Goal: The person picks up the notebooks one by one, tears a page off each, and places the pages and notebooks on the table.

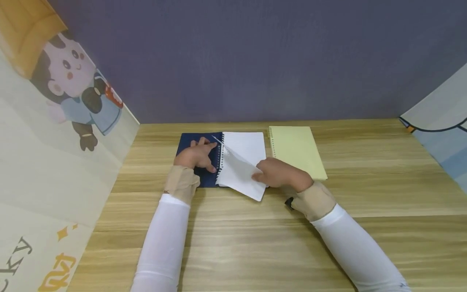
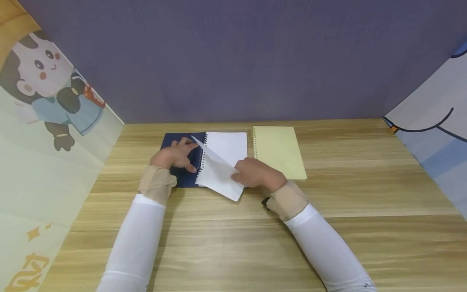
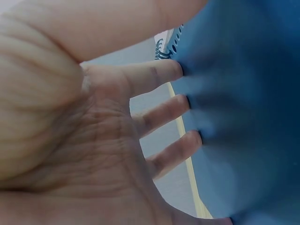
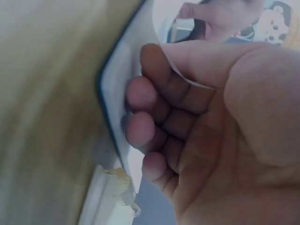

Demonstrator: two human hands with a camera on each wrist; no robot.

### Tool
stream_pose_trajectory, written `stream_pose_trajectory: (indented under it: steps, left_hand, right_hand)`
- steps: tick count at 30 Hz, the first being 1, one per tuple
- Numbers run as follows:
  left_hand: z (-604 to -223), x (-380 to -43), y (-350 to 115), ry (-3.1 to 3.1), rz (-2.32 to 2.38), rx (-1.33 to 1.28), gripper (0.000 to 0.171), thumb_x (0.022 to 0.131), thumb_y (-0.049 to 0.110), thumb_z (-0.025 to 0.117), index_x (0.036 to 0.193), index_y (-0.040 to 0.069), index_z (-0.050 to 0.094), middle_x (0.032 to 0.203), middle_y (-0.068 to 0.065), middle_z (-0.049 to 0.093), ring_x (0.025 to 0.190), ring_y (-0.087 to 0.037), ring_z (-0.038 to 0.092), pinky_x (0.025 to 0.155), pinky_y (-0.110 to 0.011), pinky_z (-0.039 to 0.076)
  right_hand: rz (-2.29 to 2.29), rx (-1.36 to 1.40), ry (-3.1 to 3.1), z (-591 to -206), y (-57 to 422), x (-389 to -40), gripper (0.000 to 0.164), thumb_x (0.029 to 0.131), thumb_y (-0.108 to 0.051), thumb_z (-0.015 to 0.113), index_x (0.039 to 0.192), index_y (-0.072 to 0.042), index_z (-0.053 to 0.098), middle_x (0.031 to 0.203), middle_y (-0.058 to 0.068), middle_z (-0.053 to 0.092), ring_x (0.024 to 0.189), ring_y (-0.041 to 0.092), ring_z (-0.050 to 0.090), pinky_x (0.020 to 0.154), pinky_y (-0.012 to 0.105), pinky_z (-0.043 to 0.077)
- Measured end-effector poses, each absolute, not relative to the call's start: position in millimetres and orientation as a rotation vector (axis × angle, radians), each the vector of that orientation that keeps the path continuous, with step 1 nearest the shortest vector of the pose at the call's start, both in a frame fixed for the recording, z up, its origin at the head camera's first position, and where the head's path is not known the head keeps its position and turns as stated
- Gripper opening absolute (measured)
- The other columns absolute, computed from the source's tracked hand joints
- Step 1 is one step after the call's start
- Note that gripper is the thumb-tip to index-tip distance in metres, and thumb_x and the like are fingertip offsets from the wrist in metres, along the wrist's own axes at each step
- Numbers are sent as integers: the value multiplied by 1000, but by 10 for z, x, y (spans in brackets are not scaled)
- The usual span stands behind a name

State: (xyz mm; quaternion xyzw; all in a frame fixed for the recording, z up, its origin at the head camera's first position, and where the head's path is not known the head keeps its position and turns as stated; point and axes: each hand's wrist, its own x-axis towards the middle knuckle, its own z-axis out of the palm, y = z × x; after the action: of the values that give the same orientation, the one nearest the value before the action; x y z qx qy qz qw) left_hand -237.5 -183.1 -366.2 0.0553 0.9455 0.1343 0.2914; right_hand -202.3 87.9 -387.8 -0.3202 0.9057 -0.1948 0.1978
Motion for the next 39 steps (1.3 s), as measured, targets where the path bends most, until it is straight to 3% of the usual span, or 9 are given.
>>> stream_pose_trajectory:
  steps: [8,15,18,26,39]
  left_hand:
    - [-3659,-2368,-1831,2535,429,74,99,87,29,83,165,30,21,168,-3,10,147,-34,17,112,-56,41]
    - [-3666,-2397,-1823,2547,323,144,92,90,33,80,163,15,28,169,-7,8,149,-38,16,117,-57,37]
    - [-3659,-2403,-1822,2542,299,155,95,90,35,79,164,12,24,170,-8,6,151,-38,14,118,-57,36]
    - [-3667,-2400,-1835,2552,296,203,98,90,32,80,166,19,18,168,-11,10,144,-39,19,117,-56,37]
    - [-3659,-2391,-1834,2534,348,152,100,90,30,80,166,25,16,169,-6,9,145,-36,18,116,-58,38]
  right_hand:
    - [-586,-901,2498,-3899,898,-2015,31,103,-20,57,74,-13,61,65,-4,49,55,9,43,54,24,38]
    - [-593,-908,2473,-3914,956,-2063,36,104,-22,55,69,-17,48,67,-4,45,59,11,41,58,26,37]
    - [-601,-898,2465,-3911,969,-2072,38,104,-22,55,68,-17,45,67,-4,44,58,11,40,57,25,37]
    - [-631,-868,2422,-3870,972,-2055,31,104,-20,55,73,-15,54,66,-5,46,54,9,40,54,25,36]
    - [-628,-874,2395,-3888,1015,-2100,21,103,-21,54,86,-12,63,67,-5,44,56,9,39,55,25,35]
